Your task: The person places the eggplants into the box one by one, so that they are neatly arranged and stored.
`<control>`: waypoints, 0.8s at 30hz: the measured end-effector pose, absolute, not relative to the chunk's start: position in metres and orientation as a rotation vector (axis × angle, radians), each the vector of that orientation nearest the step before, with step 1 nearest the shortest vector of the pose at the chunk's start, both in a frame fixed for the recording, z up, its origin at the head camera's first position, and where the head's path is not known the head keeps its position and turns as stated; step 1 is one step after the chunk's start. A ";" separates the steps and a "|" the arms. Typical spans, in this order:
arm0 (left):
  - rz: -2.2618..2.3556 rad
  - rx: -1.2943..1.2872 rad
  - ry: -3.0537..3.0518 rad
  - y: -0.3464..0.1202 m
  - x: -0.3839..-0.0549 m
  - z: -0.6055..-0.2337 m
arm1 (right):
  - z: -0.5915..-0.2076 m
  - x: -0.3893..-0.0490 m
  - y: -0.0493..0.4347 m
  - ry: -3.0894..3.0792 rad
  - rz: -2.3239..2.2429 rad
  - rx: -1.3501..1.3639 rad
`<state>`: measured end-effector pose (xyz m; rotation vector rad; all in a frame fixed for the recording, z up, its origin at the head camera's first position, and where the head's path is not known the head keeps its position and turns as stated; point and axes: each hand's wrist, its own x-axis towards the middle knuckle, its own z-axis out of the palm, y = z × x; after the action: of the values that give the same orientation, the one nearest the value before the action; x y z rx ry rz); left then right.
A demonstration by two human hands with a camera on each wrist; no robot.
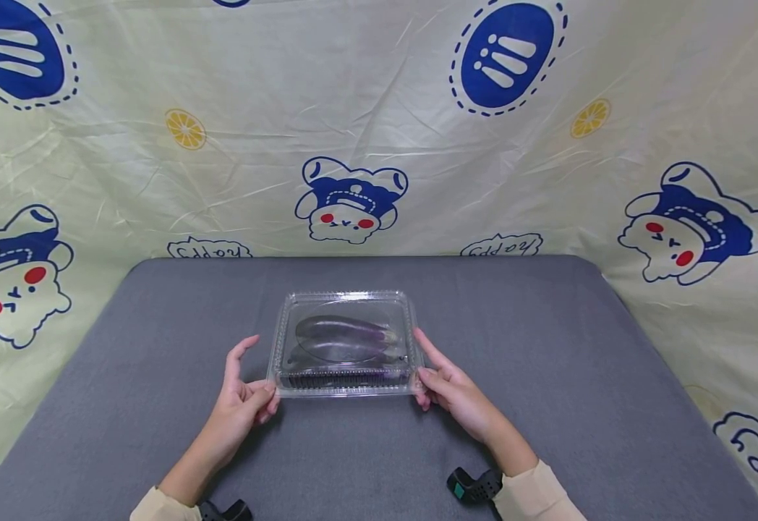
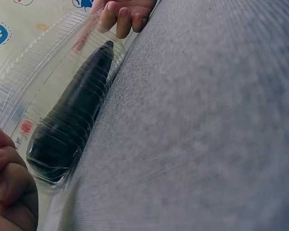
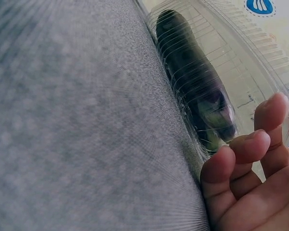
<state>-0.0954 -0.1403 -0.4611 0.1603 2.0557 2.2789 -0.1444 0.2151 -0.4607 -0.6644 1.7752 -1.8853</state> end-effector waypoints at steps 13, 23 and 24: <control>1.944 0.129 2.429 -0.139 -0.092 -0.448 | -0.453 -0.140 0.210 2.185 -1.732 -0.612; 1.476 0.125 2.834 -0.136 -0.096 -0.444 | -0.444 -0.137 0.203 2.580 -1.503 -0.537; 1.416 0.115 2.876 -0.136 -0.096 -0.442 | -0.443 -0.137 0.202 2.643 -1.464 -0.530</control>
<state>-0.0958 -0.1363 -0.4420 0.1150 2.8756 1.4165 -0.1368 0.2022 -0.4426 -0.5302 2.6434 -1.4642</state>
